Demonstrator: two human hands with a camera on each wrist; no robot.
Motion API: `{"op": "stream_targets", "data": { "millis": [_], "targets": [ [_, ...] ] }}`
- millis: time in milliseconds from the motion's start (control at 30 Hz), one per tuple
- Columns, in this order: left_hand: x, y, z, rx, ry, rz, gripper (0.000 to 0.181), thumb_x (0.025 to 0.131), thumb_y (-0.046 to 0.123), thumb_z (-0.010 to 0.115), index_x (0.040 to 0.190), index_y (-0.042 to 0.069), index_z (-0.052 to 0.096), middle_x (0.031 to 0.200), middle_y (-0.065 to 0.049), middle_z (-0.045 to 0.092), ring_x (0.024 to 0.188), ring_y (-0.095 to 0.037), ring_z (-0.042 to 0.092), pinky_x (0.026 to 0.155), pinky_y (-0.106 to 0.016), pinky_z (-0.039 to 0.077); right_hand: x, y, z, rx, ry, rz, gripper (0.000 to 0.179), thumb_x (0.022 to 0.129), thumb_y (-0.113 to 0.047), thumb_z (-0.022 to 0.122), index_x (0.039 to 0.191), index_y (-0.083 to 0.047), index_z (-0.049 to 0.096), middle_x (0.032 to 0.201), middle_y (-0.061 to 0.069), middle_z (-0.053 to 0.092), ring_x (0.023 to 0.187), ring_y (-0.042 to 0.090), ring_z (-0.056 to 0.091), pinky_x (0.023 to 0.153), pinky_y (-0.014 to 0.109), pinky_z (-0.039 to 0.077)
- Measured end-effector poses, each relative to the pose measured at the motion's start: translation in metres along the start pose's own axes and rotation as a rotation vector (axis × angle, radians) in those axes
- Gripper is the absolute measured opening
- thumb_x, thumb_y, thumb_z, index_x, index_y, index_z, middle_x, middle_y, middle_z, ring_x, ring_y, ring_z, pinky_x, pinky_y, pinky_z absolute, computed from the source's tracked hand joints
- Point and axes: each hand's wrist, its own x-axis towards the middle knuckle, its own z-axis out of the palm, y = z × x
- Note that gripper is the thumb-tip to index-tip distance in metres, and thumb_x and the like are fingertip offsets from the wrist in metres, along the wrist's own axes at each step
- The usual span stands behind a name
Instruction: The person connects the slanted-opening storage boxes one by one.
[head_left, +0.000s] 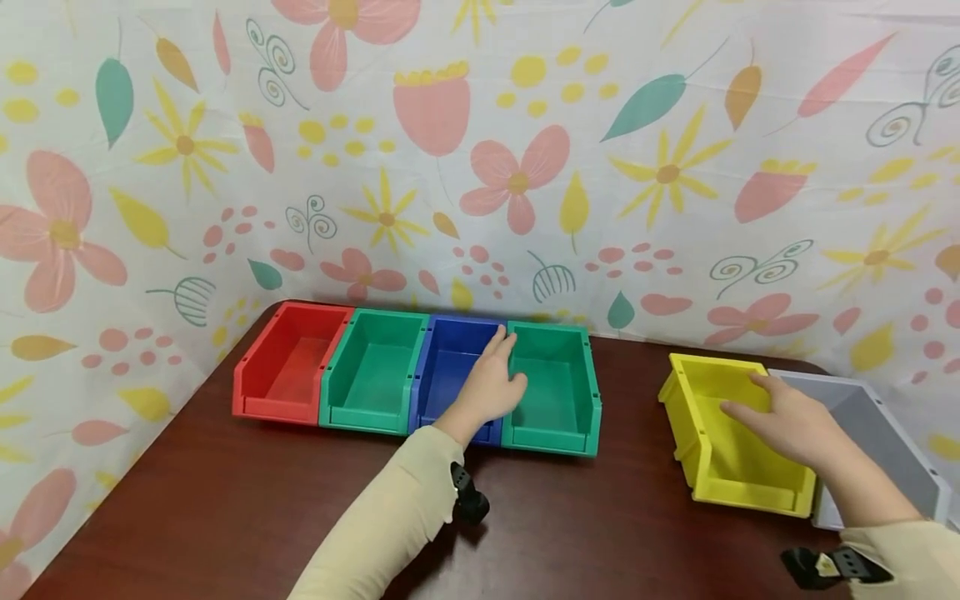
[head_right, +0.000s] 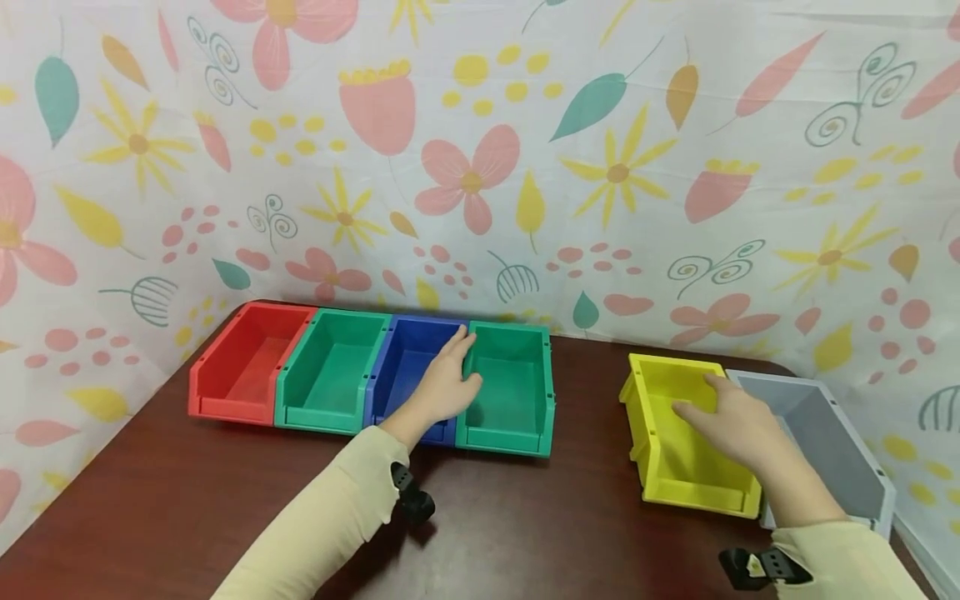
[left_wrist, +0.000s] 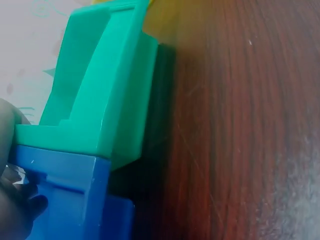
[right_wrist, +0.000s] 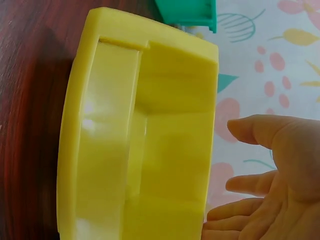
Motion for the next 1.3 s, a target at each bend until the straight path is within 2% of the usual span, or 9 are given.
{"op": "stream_targets", "data": {
  "millis": [100,167,300,467,667,733,833,967,1300],
  "targets": [
    [-0.002,-0.01,-0.002,-0.066,0.019,0.011,0.062,0.094,0.017,0.044,0.151,0.013,0.023,0.161,-0.002,0.007,0.135,-0.026,0.04,0.082,-0.036,0.041,0.004,-0.007,0.002,0.014,-0.006,-0.004,0.09,0.093,-0.055,0.044,0.138,0.021,0.024,0.13,0.049,0.03,0.112,0.065,0.035,0.086,0.069,0.036],
    [-0.003,-0.017,-0.004,-0.117,0.046,0.023,0.061,0.093,0.015,0.043,0.151,0.013,0.024,0.161,0.0,0.008,0.101,-0.028,0.061,0.069,-0.034,0.044,0.007,-0.013,0.001,0.02,-0.009,-0.011,0.09,0.093,-0.055,0.044,0.138,0.02,0.025,0.131,0.049,0.029,0.112,0.066,0.034,0.086,0.069,0.036],
    [-0.004,-0.026,-0.006,-0.226,0.097,0.03,0.06,0.093,0.014,0.044,0.15,0.015,0.027,0.16,0.004,0.011,0.041,-0.025,0.03,0.044,-0.03,0.035,0.012,-0.023,-0.001,0.041,0.025,-0.025,0.086,0.094,-0.054,0.042,0.137,0.019,0.03,0.13,0.047,0.034,0.109,0.063,0.04,0.082,0.065,0.041],
    [-0.007,-0.027,-0.005,-0.272,0.127,0.011,0.061,0.092,0.013,0.046,0.15,0.016,0.028,0.16,0.006,0.014,0.038,-0.014,0.025,0.042,-0.028,0.032,0.007,-0.023,0.01,0.172,0.157,-0.011,0.079,0.096,-0.051,0.042,0.141,0.013,0.031,0.127,0.043,0.043,0.107,0.057,0.046,0.076,0.059,0.044],
    [-0.001,-0.023,-0.002,-0.283,0.155,0.009,0.062,0.091,0.014,0.048,0.15,0.017,0.03,0.158,0.009,0.016,0.037,-0.015,0.025,0.042,-0.027,0.032,0.007,-0.003,0.036,0.265,0.242,0.001,0.073,0.098,-0.041,0.042,0.147,0.008,0.018,0.139,0.041,0.031,0.122,0.06,0.031,0.092,0.068,0.03],
    [0.0,-0.022,-0.001,-0.283,0.154,0.003,0.062,0.091,0.014,0.049,0.149,0.017,0.03,0.158,0.01,0.016,0.037,-0.014,0.026,0.042,-0.027,0.032,0.008,0.002,0.044,0.303,0.255,0.023,0.069,0.098,-0.037,0.042,0.149,0.004,0.018,0.141,0.039,0.029,0.123,0.056,0.034,0.092,0.059,0.037],
    [0.0,-0.021,-0.003,-0.281,0.147,-0.012,0.061,0.091,0.015,0.049,0.149,0.018,0.031,0.158,0.009,0.017,0.037,-0.014,0.026,0.043,-0.027,0.033,0.011,0.006,0.054,0.394,0.287,0.078,0.061,0.098,-0.032,0.042,0.149,-0.004,0.024,0.138,0.035,0.038,0.1,0.018,0.059,0.079,0.029,0.048],
    [0.0,-0.02,-0.003,-0.278,0.133,-0.017,0.061,0.091,0.016,0.049,0.149,0.018,0.031,0.158,0.009,0.017,0.038,-0.014,0.026,0.044,-0.028,0.033,0.013,0.001,0.06,0.524,0.341,0.143,0.055,0.097,-0.024,0.043,0.147,-0.006,0.03,0.128,0.035,0.049,0.07,-0.017,0.043,0.054,0.011,0.044],
    [0.001,-0.019,-0.002,-0.284,0.131,-0.012,0.061,0.09,0.018,0.05,0.149,0.018,0.032,0.158,0.009,0.019,0.037,-0.014,0.029,0.044,-0.027,0.035,0.024,-0.028,0.056,0.675,0.381,0.175,0.053,0.096,-0.018,0.045,0.146,-0.008,0.033,0.113,0.031,0.06,0.064,-0.004,0.057,0.055,0.019,0.052]
  ]
}}
